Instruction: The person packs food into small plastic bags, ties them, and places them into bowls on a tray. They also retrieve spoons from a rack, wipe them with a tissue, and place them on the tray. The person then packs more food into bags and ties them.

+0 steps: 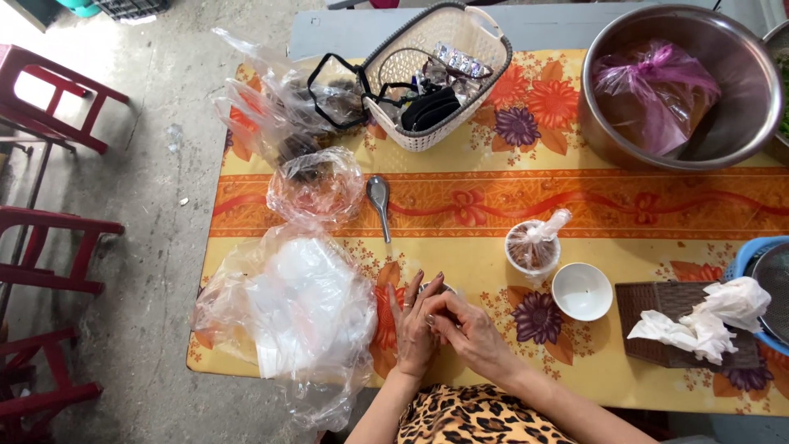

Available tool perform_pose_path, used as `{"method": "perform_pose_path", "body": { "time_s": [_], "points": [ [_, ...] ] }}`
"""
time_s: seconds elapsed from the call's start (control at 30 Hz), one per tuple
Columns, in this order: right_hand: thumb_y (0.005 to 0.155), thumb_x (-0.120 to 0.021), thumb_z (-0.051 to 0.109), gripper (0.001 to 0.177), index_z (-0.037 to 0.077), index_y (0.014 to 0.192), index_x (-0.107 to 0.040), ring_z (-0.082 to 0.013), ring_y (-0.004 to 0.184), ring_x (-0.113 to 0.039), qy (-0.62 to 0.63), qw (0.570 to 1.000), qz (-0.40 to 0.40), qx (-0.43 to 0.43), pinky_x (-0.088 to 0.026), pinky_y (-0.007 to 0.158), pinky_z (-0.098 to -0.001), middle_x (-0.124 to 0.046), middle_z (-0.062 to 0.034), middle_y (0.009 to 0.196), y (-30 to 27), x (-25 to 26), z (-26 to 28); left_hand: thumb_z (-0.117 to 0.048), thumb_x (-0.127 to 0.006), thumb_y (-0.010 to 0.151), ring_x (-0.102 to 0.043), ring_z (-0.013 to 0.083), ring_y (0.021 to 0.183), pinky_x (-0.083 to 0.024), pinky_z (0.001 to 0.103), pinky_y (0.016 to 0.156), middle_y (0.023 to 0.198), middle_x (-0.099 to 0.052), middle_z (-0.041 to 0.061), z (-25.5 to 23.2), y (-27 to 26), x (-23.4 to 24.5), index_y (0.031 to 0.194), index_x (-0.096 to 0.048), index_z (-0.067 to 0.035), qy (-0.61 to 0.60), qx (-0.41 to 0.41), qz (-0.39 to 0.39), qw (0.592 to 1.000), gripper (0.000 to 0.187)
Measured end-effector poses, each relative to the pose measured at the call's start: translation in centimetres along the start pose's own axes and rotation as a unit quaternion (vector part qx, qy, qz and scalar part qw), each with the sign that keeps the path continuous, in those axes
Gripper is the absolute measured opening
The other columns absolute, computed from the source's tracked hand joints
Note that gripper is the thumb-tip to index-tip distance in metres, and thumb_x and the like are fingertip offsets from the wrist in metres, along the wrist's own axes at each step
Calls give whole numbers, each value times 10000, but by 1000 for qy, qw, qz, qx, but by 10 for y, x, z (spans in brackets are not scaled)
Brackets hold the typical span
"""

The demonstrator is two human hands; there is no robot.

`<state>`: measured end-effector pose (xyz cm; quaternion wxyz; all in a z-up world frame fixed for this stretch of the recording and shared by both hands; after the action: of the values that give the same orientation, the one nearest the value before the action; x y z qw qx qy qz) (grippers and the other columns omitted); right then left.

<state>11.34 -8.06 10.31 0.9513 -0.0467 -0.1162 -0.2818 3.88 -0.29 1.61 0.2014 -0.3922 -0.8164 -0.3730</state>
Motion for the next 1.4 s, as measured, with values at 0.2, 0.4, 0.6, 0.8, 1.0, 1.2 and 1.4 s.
{"method": "perform_pose_path", "body": {
  "time_s": [0.2,0.4,0.6,0.8,1.0,1.2,1.4],
  "points": [
    [1068,-646,120,39,127,1047,-678,-123,669,-633,26,999,-28,-18,-555,649,-268,-671,-9,879,-10,8,-9,-358,-435,1172,-476,334,1557,-73,707,1303,1533,-668,6,-3,1,-3,1292,-694,-129,26,-22,13,999,366],
    [1040,-676,218,127,152,1130,-736,-103,714,-692,2,994,-8,-105,-590,660,-234,-776,-8,859,-5,38,-30,-365,-640,1080,-450,349,1559,-61,675,1316,1580,-623,36,12,-11,-28,1349,-643,-125,40,-1,68,997,360],
    [725,-869,622,961,210,1505,-487,-266,1319,-415,-454,877,-156,-21,-467,1027,-420,-432,-112,1504,0,129,-81,-824,-941,685,-172,349,1698,-3,652,1352,1827,-160,164,22,-15,-25,1716,-91,-140,124,48,133,982,1501],
    [554,-1005,544,1323,385,1685,-336,-496,1632,-226,-479,862,-152,-71,-363,1176,-677,-194,-169,1796,29,160,-152,-393,-971,710,-495,482,1311,-399,630,1144,1440,-462,206,29,-14,-40,1704,-260,-148,118,133,211,961,1247],
    [617,-891,315,1057,286,1608,-523,-467,1343,-489,-410,899,-122,-92,-464,1092,-598,-480,-156,1511,46,123,-135,-395,-1026,660,-592,407,1284,-483,636,1060,1450,-524,197,1,-11,18,1721,-172,-200,22,250,89,964,1375],
    [718,-824,500,1140,208,1719,-362,-401,1529,-392,-328,933,-75,124,-395,1198,-596,-400,-215,1624,64,-24,9,-405,-905,583,-564,375,1296,-469,525,1039,1418,-579,150,15,-15,148,1659,-340,-68,61,229,-33,971,1262],
    [610,-964,218,1240,238,1694,-362,-326,1621,-363,-249,946,23,209,-365,1241,-507,-331,-144,1748,82,-233,89,-491,-927,682,-603,353,1271,-471,465,1081,1513,-603,149,112,-101,314,1623,-375,-5,163,248,-100,950,1195]
  ]
}}
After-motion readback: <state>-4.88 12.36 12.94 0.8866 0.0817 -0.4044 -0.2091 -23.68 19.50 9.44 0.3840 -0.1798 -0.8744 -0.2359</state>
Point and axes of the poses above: each hand's wrist, its own y-axis towards the middle knuckle, its own x-axis out of the back of the hand, z = x × y, the point moved 7 cm from there along y, towards the middle knuckle
